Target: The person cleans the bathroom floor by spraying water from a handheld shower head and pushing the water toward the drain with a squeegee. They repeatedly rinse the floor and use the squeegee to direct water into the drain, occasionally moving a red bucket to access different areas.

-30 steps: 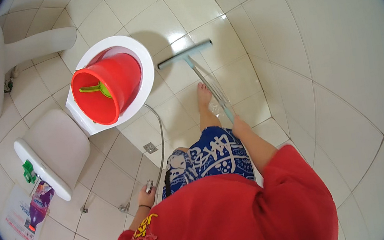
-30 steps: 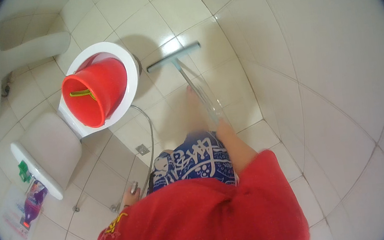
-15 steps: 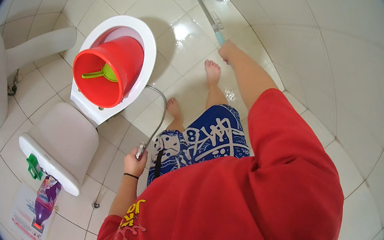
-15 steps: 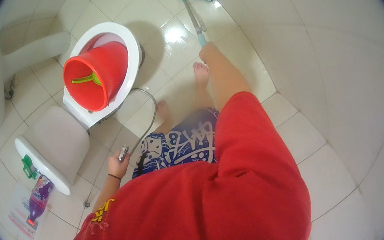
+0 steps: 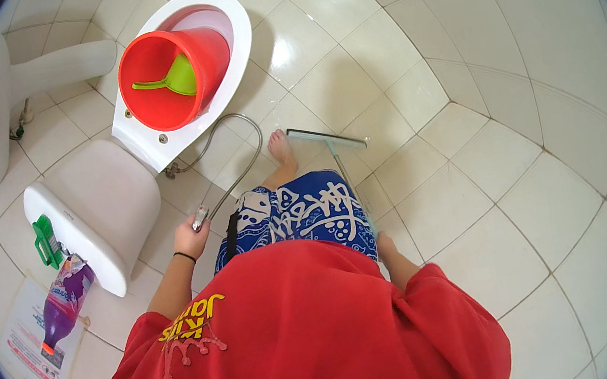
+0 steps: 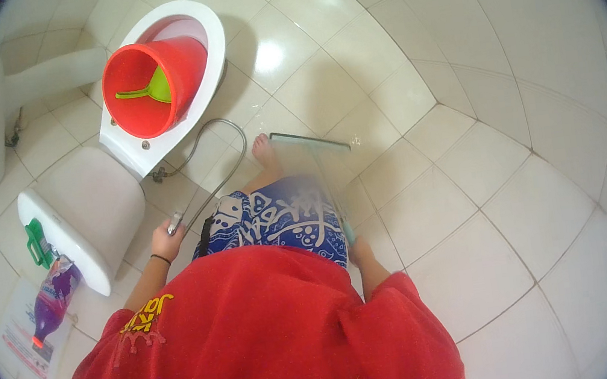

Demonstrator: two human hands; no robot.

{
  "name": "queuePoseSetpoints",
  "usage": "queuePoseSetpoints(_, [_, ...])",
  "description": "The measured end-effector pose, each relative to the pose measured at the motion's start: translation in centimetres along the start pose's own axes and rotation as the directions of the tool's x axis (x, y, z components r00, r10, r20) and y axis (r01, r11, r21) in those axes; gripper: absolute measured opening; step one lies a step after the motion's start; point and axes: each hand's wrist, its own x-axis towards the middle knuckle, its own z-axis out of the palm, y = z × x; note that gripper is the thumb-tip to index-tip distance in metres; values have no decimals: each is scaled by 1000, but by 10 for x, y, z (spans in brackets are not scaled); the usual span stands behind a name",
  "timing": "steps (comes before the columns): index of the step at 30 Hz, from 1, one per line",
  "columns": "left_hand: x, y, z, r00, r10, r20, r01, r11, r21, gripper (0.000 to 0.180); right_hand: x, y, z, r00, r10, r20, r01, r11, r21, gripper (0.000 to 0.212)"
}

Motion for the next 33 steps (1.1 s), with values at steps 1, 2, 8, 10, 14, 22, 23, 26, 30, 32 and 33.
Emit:
queuePoseSetpoints(1, [2,0,2,1000,2,1,-2,1000,4,27,-20,7,1,1000,-17,14,17,999,28,32])
queuePoseSetpoints(2, [5,1,4,1000,30,6,-30,999,13,27,-32,11,-3,998,-50,44,47,997,65,32])
queuePoseSetpoints(8, [9,49,19,983,180,-18,-180,984,-3,25,28,-21,-74,824,-336,-457,357,933,-43,45])
queuePoseSetpoints(10, [4,74,19,987,163,3,-163,984,68,24,80,-66,-135,854,-335,-398,369,929,10,38])
queuePoseSetpoints(14, [-2,116,23,980,191,-59,-192,981,-12,23,160,-195,-270,845,-364,-391,425,902,79,35])
queuePoseSetpoints(22, [-18,141,28,994,106,27,-109,984,140,23,208,-194,-221,870,-240,-431,346,920,186,21])
queuePoseSetpoints(23, [-18,140,25,993,108,46,-114,981,155,24,212,-172,-201,899,-157,-409,247,952,179,22])
queuePoseSetpoints(26, [-7,131,13,994,102,51,-111,966,235,23,209,-97,-132,927,-167,-335,252,940,230,28])
queuePoseSetpoints(30, [18,111,-2,969,247,-15,-240,953,184,22,184,-25,-22,937,-115,-331,221,928,301,27])
queuePoseSetpoints(32, [29,99,-8,947,320,10,-317,933,171,22,166,-3,37,969,-98,-225,155,955,251,25])
queuePoseSetpoints(33, [35,95,-12,938,346,31,-347,924,162,22,155,3,61,975,-84,-206,134,961,243,25])
